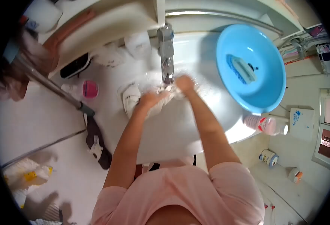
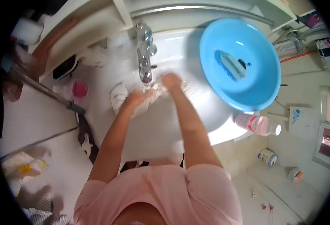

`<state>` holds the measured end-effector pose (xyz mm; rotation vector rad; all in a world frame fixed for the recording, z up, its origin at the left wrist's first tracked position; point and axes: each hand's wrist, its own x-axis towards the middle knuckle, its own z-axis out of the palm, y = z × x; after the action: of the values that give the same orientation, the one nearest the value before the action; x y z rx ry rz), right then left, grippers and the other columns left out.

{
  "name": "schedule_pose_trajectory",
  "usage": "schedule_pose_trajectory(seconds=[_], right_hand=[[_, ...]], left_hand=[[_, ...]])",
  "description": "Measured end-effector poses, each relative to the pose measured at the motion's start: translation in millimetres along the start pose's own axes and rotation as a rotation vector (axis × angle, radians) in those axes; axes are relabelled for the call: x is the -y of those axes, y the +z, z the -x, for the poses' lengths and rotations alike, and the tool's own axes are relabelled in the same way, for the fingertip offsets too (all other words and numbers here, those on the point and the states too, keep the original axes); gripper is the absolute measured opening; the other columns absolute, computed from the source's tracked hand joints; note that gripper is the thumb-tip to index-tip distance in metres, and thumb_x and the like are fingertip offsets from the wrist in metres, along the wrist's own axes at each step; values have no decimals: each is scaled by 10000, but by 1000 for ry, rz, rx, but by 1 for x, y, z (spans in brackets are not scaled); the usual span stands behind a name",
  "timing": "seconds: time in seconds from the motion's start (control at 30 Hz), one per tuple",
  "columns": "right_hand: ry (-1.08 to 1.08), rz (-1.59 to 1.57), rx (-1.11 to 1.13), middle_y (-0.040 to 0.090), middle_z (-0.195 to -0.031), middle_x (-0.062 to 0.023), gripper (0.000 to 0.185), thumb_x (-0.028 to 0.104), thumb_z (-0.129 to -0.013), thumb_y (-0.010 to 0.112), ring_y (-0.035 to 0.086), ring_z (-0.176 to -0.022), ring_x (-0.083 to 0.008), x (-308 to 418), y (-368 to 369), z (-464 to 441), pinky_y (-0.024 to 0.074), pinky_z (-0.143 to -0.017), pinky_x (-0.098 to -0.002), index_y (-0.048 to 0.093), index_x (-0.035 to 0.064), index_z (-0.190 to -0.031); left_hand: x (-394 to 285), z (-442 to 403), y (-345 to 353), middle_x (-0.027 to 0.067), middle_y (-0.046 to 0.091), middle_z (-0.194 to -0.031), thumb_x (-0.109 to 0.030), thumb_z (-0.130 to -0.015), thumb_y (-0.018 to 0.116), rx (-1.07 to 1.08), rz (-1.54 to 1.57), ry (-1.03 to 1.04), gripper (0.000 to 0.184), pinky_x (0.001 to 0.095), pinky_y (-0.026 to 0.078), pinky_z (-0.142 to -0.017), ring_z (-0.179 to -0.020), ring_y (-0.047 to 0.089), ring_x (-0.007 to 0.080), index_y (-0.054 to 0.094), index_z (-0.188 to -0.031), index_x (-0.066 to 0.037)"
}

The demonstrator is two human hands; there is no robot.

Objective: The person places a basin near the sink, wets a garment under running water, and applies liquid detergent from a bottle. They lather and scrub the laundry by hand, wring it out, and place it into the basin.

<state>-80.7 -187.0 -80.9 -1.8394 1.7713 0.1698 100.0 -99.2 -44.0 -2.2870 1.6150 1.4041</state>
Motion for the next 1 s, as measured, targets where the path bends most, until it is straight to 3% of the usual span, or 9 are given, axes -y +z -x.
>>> schedule_pose_trajectory(seconds=[0.17,0.23,0.3,0.4,0.5,0.7,0.73,0.87,1.0], right_hand=[[-41,143,-333,540,-1248,-120,637,611,-771,452,500,-1156,-314,-36,-63,67,383,-956,-467,598,138,-1171],[6,355,84,542,-1247,-119,606,577,-784,444,471,-1182,-340,-24,-40,69,327,-973,-552,585,151,-1190],[-313,244,163,533,-1254,-132,628,613,-799,408,416,-1219,-362,-12,-4,87,278,-981,-600,568,162,-1206],[-344,190,-183,554,-1216,-141,612,604,-835,395,413,-1211,-351,12,26,158,254,-989,-561,549,148,-1214],[-406,175,-242,600,-1092,-144,500,541,-826,444,494,-1089,-331,8,51,152,301,-921,-568,634,135,-1048],[-399,307,31,655,-825,-134,349,363,-802,504,596,-888,-304,7,31,68,405,-870,-438,691,70,-776],[-371,328,106,658,-822,-141,338,346,-793,512,609,-872,-310,12,22,59,425,-857,-428,690,61,-758],[-187,47,112,651,-904,-188,337,319,-783,505,615,-906,-344,22,1,43,466,-819,-437,675,29,-803],[-115,-37,-72,647,-951,-192,419,397,-823,476,613,-936,-337,17,-2,34,476,-805,-441,665,30,-892]], left_hand=[[35,55,23,176,470,-1293,-457,-627,748,-519,6,324,878,409,340,-1009,-1238,398,302,371,-1354,-142],[7,79,42,183,404,-1347,-501,-634,711,-484,-267,350,843,477,304,-1019,-1269,345,340,397,-1343,-169],[-9,84,64,189,381,-1360,-491,-690,659,-451,-417,287,757,495,266,-1034,-1271,326,359,408,-1329,-172],[48,31,129,222,443,-1280,-387,-726,641,-733,-523,520,597,561,266,-1000,-1204,381,403,500,-1239,-116],[56,13,123,218,460,-1258,-329,-769,550,-636,-171,612,485,546,238,-1012,-1180,399,388,528,-1179,-71],[80,-58,126,224,457,-1260,-334,-748,548,-371,-606,609,567,539,198,-1029,-1186,391,380,478,-1231,-46],[64,-66,131,203,501,-1214,-341,-707,574,-178,-797,469,644,474,258,-1031,-1161,438,359,447,-1262,-42],[12,-46,53,212,564,-1099,-289,-690,652,145,-299,330,556,415,414,-919,-1027,546,350,525,-1171,-41],[-16,24,14,184,549,-1147,-417,-642,718,-166,-170,557,644,433,371,-966,-1099,500,334,552,-1132,-35]])
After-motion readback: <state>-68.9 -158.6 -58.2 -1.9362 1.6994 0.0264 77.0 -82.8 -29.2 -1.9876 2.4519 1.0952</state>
